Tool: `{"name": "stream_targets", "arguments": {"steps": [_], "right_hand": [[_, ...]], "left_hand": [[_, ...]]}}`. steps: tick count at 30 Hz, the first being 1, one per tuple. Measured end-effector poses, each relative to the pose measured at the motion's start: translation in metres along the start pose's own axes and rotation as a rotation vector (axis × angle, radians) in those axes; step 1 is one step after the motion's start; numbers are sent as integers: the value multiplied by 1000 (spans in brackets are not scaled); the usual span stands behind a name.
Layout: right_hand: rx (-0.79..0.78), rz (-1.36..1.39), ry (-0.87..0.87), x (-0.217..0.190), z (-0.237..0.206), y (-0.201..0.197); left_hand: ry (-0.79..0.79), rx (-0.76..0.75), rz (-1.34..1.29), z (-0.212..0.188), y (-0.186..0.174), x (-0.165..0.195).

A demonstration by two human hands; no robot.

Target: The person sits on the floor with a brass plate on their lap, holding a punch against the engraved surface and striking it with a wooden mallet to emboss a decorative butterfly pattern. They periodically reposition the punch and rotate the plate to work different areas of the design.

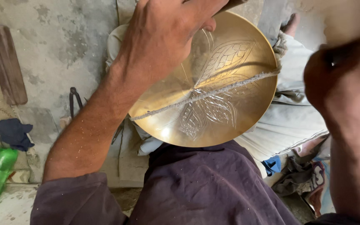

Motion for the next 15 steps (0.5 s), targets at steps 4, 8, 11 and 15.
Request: {"name": "stream_targets", "arguments": {"steps": [4,8,11,15], "right_hand": [[-42,-82,0,3,7,-7],[-81,-136,-25,-3,18,-3],[-96,-157,-18,-9,28,-1],[-135,-199,-47,-15,40,2]], "left_hand": [[-15,24,15,-2,1,-5],[-40,47,-7,-10,2,-7],[-65,63,-49,-13,-1,-8],[-82,69,-42,-13,-4,-9]]}}
Point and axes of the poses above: each hand's wrist, its own z-axis towards the middle knuckle, its own y-axis out of the palm, x = y × z, the point moved 1 cm from there along z, towards the middle knuckle, and after that the axes turned 14 degrees about -y, right-handed, at the moved point
